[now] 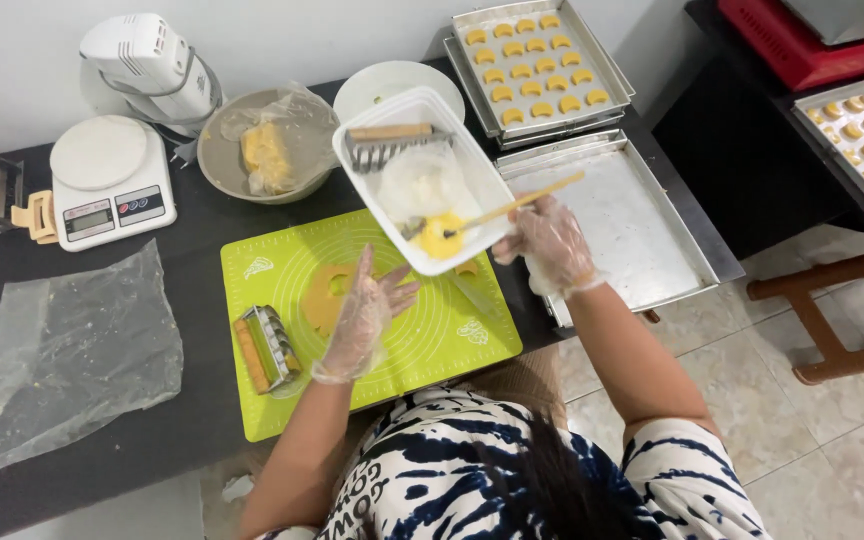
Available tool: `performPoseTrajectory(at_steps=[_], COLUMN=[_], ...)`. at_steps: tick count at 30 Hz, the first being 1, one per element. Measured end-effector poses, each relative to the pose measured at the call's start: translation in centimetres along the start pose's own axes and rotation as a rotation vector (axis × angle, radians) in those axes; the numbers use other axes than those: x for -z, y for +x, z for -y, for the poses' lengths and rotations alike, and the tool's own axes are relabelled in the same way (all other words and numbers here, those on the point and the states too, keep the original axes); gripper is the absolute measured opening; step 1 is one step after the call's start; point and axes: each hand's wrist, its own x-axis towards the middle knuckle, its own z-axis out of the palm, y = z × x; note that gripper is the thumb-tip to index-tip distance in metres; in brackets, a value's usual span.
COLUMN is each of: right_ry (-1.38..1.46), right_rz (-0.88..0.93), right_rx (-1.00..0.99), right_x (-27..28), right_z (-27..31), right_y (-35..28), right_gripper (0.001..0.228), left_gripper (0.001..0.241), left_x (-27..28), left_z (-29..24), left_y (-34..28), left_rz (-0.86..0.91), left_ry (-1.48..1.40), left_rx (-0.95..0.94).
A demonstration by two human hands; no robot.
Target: The person flattens dough on a silicone mat, uses a crescent-shaped mold to cut out cookies, places them on a baking tray, and then uses a brush to apply a topping.
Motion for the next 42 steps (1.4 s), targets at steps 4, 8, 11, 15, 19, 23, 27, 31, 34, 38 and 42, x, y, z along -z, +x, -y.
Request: performPoseTrajectory(at_steps=[4,8,11,15,19,23,27,31,34,38,42], right_ry=[0.088,0.005,-0.169,-0.176,-0.236,-0.345,-0.39,-0.245,-0.224,-0.323,-0.303], right_rz=[0.086,0.027,-0.045,-0.149,-0.119,-0.094,-0.111,-0.063,0.026,-0.028,-0.007], right_rx=[-0.022,0.065,0.247,0.417,0.708,0.93,0.938,0.928,1.036,0.985,1.012], right_x=[0.4,2.0,3.4,3.7,2.1,1.4,2.8,2.3,1.7,2.9,1.5], right_z=[-2.9,-4.7,-5.4,-6.7,-7.8,-8.5,-9.1,-7.4,-9.2,-8.9,-8.0], right_y=[-3.5,-5.1,-5.4,-6.0,-6.8,-6.6,-5.7,-6.1,-5.2,-5.4,-6.4], right_gripper=[0.043,0.039,0.044,0.029,0.017,0.005,0.003,0.009,0.007,0.004,0.005], left_gripper=[0.108,0.071,0.064,0.062,0.062,0.063,0.064,0.064,0.064,0.065,0.065], left_x=[-10.4,-6.2,-1.1,-0.4,-2.1,-3.1,-3.5,-4.5,-5.4,-6.6,-7.7], left_z=[-4.3,3.4,10.4,12.5,12.4,11.4,10.2,9.3,8.8,8.0,7.1], left_y=[-1.6,0.7,3.0,3.3,3.1,3.2,2.8,2.8,2.3,1.7,1.3], left_rz=[-0.053,-0.155,-0.252,-0.301,-0.302,-0.316,-0.329,-0.33,-0.33,-0.327,-0.328], left_ry=[-0.088,-0.085,-0.008,0.055,0.066,0.081,0.101,0.11,0.121,0.134,0.157], left_rx=[-0.049,-0.209,-0.201,-0.188,-0.188,-0.195,-0.198,-0.194,-0.197,-0.208,-0.213])
